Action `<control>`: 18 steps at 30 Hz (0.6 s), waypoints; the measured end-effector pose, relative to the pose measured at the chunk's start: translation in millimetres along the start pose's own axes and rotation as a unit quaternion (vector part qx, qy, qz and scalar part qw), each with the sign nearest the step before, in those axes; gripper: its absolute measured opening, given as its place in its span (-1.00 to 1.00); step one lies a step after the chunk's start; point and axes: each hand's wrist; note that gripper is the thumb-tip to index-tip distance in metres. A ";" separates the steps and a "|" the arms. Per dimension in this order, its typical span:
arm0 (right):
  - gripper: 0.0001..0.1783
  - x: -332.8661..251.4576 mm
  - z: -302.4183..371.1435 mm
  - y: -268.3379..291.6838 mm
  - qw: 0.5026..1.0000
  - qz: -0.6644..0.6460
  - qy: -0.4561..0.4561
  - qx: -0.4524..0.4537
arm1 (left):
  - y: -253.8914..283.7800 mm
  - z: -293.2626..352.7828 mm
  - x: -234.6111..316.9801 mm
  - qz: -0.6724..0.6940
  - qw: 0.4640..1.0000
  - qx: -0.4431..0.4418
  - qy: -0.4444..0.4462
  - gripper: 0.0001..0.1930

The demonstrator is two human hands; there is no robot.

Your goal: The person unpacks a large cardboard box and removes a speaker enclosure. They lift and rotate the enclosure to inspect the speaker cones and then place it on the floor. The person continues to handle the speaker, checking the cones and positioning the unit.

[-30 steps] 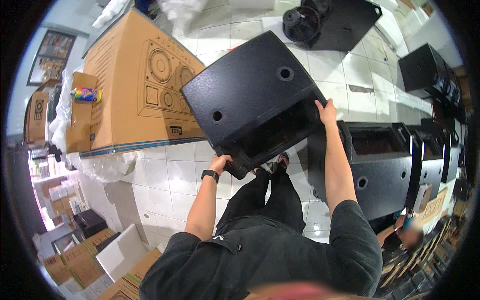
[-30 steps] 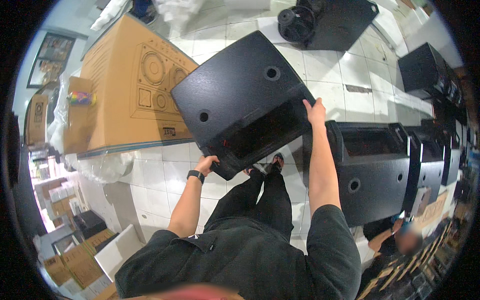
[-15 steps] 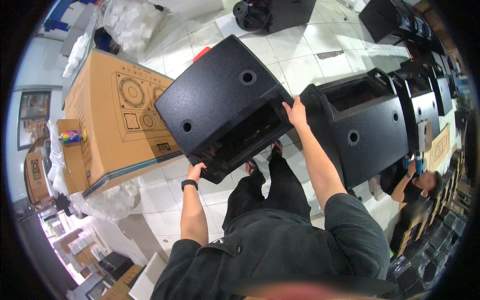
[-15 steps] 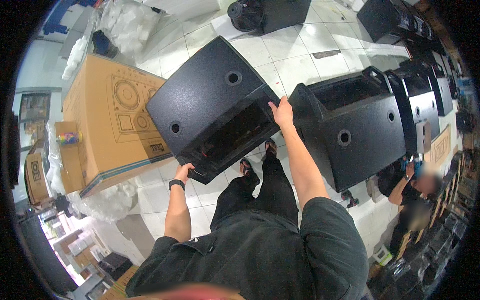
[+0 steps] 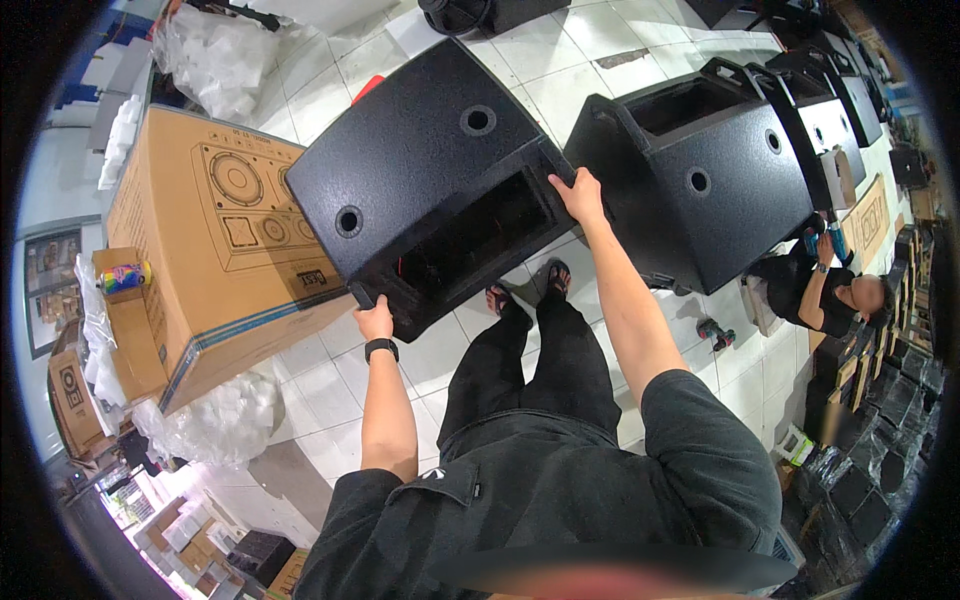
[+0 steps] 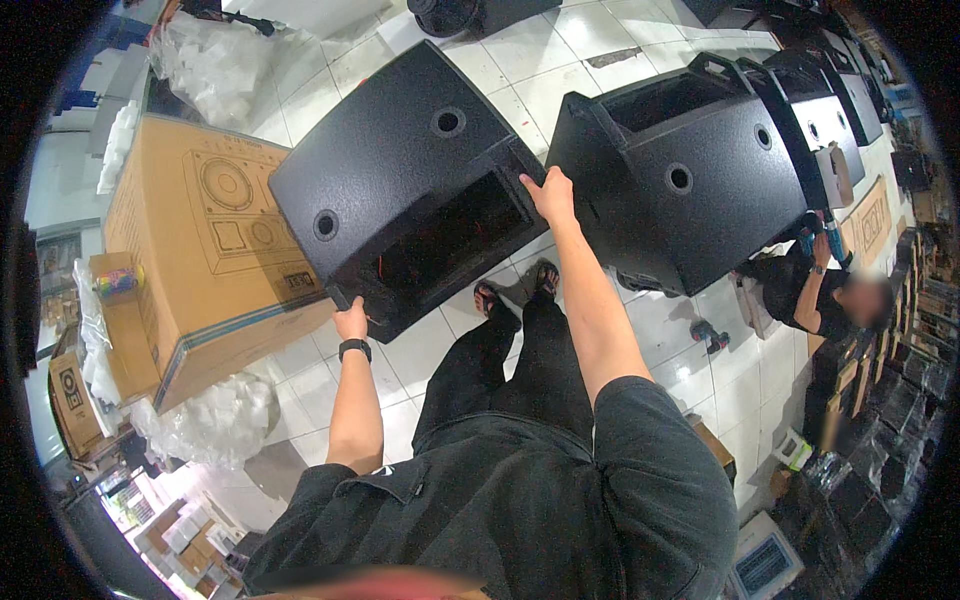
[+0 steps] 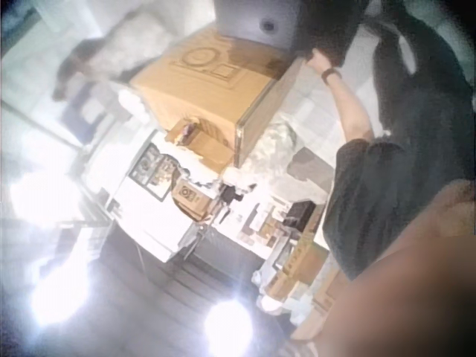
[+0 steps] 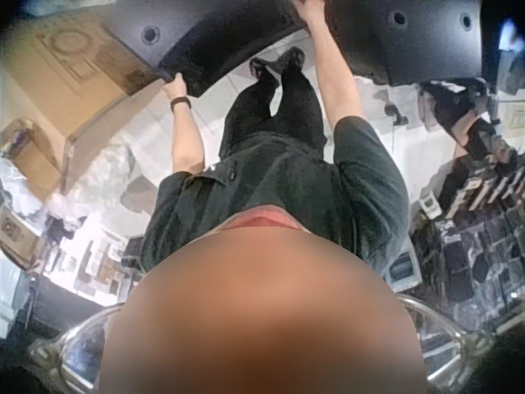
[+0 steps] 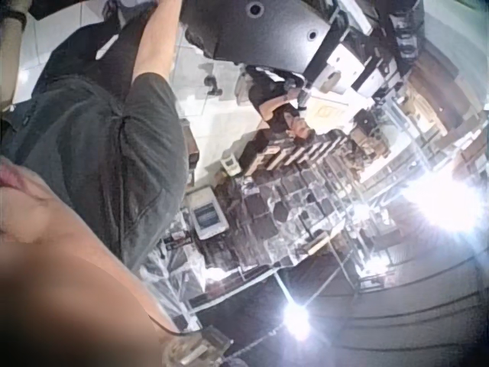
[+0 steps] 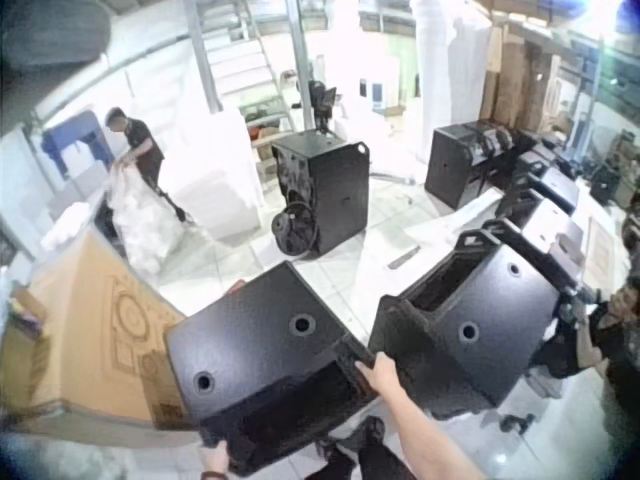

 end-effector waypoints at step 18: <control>-0.50 66.5 106.5 58.8 0.996 -0.061 0.012 0.056 | 29.8 65.7 -67.1 0.147 0.987 -0.010 -0.059 -0.79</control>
Point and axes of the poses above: each hand's wrist, its own z-axis away from the middle knuckle, its own y-axis out of the back of the hand, x = y × z, and after that the axes turned 15 degrees about x, right-handed
